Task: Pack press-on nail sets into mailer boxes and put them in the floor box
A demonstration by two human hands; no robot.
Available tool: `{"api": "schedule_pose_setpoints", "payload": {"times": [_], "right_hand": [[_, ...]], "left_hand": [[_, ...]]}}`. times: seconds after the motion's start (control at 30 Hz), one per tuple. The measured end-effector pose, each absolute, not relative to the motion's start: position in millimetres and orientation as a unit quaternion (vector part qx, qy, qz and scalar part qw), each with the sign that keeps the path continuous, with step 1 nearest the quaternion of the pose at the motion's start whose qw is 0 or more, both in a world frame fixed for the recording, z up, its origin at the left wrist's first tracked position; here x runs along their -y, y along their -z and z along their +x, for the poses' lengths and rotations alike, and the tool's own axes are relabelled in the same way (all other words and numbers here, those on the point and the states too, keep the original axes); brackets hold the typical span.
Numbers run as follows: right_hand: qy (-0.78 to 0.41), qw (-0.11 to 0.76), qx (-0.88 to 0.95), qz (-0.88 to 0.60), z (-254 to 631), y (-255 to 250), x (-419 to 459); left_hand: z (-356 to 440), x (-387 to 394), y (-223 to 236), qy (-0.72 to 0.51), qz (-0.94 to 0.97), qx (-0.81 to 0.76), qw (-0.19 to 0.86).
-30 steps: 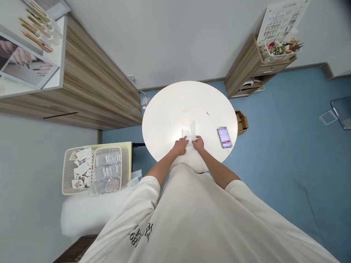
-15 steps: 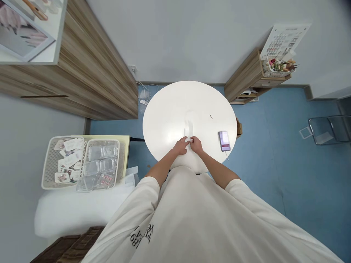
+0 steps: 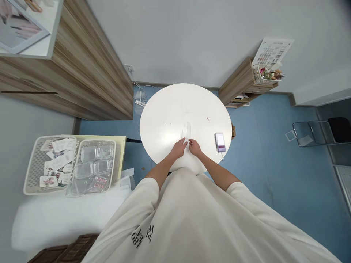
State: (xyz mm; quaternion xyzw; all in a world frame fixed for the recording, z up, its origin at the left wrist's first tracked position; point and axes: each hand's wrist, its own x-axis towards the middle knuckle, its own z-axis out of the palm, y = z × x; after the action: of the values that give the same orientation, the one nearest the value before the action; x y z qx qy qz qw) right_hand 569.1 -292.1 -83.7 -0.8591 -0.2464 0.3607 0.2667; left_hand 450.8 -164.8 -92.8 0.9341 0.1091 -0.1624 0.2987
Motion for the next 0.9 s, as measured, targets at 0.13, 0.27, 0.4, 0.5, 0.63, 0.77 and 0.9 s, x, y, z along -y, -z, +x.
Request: {"api": "schedule_pose_setpoints", "payload": {"times": [0.13, 0.27, 0.4, 0.5, 0.63, 0.77, 0.9], "right_hand": [[-0.319, 0.185, 0.349, -0.862, 559.8, 88.5, 302.6], [-0.313, 0.192, 0.355, -0.859, 549.8, 95.9, 309.0], [-0.317, 0.231, 0.307, -0.867, 548.1, 102.4, 306.3], [-0.326, 0.249, 0.29, -0.865, 549.9, 104.1, 304.4], [-0.336, 0.261, 0.276, -0.862, 545.8, 103.0, 308.9], [-0.323, 0.252, 0.303, -0.86, 534.7, 100.6, 317.1], [-0.32, 0.213, 0.332, -0.861, 532.1, 96.4, 323.1]], "left_hand": [[449.3, 166.6, 94.6, 0.152, 0.938, -0.111, 0.293], [446.0, 167.0, 93.3, 0.156, 0.943, -0.101, 0.277], [445.5, 165.2, 93.7, 0.15, 0.947, -0.109, 0.261], [446.7, 164.5, 95.2, 0.161, 0.939, -0.129, 0.276], [444.3, 168.3, 95.2, 0.168, 0.928, -0.139, 0.301], [435.0, 174.6, 90.4, 0.162, 0.93, -0.158, 0.29], [428.2, 176.8, 80.6, 0.169, 0.931, -0.153, 0.286]]}}
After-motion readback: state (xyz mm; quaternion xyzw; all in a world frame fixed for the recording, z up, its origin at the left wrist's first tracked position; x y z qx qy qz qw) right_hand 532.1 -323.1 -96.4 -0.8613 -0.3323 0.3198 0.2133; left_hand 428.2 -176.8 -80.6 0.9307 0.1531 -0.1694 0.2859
